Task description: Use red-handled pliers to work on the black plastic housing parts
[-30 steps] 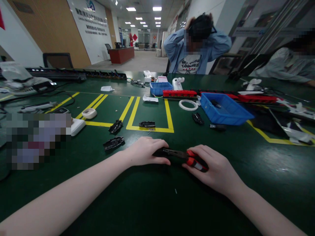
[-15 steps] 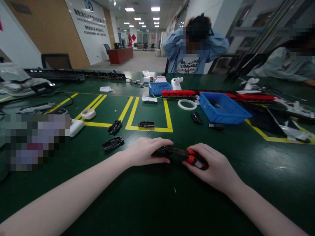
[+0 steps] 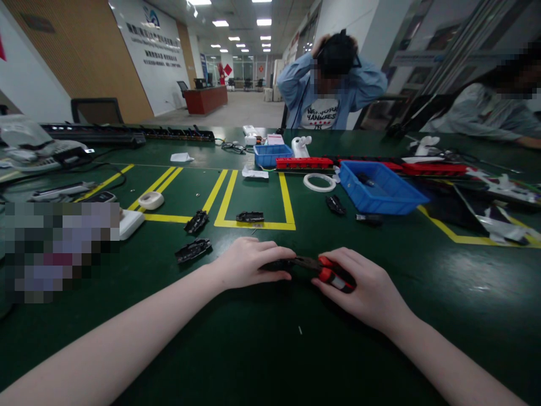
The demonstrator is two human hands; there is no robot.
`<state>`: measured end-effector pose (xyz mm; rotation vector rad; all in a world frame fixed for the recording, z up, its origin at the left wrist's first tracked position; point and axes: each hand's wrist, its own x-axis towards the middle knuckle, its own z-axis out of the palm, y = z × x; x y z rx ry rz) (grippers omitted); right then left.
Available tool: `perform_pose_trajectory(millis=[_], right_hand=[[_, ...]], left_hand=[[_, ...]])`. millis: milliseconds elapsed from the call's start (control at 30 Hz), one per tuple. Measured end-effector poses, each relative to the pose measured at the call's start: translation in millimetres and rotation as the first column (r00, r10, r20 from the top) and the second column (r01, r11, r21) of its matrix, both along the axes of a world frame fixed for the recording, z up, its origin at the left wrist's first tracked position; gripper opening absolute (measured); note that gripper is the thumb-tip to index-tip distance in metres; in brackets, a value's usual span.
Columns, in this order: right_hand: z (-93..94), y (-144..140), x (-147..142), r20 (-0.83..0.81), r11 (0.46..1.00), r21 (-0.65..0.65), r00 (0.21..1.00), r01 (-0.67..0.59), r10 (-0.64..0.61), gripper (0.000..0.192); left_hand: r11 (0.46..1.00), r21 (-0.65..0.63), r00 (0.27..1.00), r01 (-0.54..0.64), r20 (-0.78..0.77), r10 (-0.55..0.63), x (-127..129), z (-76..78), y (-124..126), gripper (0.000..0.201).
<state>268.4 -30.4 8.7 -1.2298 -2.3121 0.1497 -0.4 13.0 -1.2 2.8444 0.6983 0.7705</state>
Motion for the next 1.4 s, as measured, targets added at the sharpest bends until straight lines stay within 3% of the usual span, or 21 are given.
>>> perform_pose_trajectory(millis=[600, 967, 1133, 1400], right_hand=[[1.3, 1.1, -0.4, -0.023, 0.994, -0.063, 0.995, 0.091, -0.092, 0.03], [2.0, -0.5, 0.2, -0.02, 0.997, -0.023, 0.997, 0.079, -0.079, 0.028], [0.6, 1.9, 1.0, -0.022, 0.993, 0.013, 0.993, 0.118, -0.117, 0.031], [-0.1, 1.7, 0.9, 0.009, 0.997, 0.009, 0.997, 0.08, -0.08, 0.03]], left_hand=[[0.994, -0.066, 0.988, -0.09, 0.122, 0.098, 0.1, -2.7, 0.8, 0.034], [0.969, -0.211, 0.986, -0.128, 0.08, 0.148, -0.1, 0.4, 1.3, 0.028], [0.96, -0.229, 0.984, -0.159, 0.048, 0.174, 0.2, 0.6, 0.8, 0.029], [0.951, -0.261, 0.985, -0.163, 0.016, 0.173, 1.7, 2.3, 0.9, 0.027]])
